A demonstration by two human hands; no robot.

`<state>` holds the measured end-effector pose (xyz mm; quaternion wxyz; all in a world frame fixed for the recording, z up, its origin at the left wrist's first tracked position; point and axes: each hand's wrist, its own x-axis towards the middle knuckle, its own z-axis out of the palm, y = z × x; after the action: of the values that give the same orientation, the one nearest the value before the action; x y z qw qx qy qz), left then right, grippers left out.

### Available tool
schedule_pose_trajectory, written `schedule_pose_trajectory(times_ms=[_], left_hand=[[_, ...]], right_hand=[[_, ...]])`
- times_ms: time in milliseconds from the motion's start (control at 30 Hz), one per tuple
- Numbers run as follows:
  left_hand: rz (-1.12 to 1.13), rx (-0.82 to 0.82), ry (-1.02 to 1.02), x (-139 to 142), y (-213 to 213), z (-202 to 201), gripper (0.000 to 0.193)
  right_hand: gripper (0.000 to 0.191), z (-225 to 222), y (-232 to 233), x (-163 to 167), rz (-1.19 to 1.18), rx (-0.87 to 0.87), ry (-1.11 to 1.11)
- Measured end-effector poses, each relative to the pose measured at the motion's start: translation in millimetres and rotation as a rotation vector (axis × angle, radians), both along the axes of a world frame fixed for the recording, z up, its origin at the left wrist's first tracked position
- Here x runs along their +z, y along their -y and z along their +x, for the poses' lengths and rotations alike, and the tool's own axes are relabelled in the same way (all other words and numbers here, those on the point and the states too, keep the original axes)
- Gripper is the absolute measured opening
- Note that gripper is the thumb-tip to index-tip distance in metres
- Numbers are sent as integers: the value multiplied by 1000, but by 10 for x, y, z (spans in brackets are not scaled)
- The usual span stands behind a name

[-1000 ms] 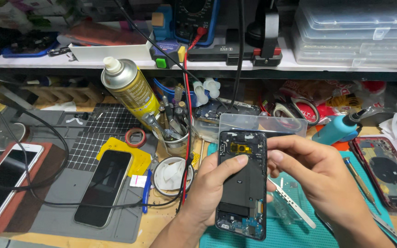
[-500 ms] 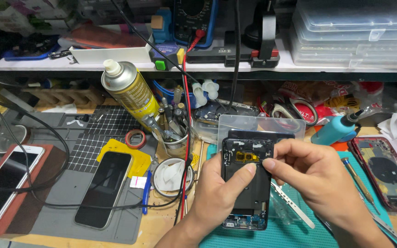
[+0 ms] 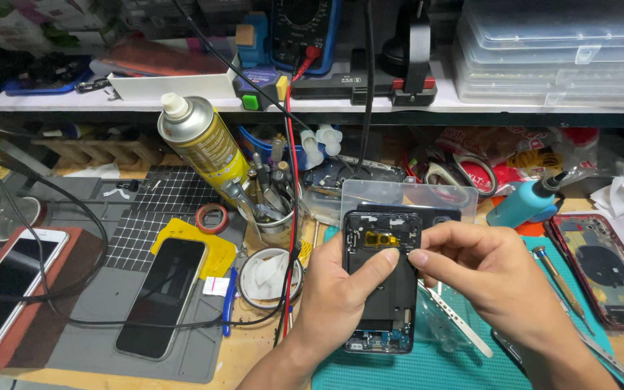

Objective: The person repairs a smartphone at a workbench. They use tweezers to work on the exposed internal board, wipe the phone screen and body with a tissue, press components on the disassembled phone, apply a brush-like tool to the board, and continue wiping the device with a cloth.

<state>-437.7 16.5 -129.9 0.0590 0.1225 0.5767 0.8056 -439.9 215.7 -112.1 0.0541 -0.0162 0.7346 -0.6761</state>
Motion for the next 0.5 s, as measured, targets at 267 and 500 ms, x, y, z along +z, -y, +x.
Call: schedule_pose_trajectory(times_ms=[267, 500], left_hand=[[-43, 16, -87, -32, -68, 83, 24], [-47, 3, -27, 15, -29, 178, 23]], right_hand=[[14, 64, -35, -65, -88, -4, -30], [16, 129, -53, -50, -98, 63, -46]])
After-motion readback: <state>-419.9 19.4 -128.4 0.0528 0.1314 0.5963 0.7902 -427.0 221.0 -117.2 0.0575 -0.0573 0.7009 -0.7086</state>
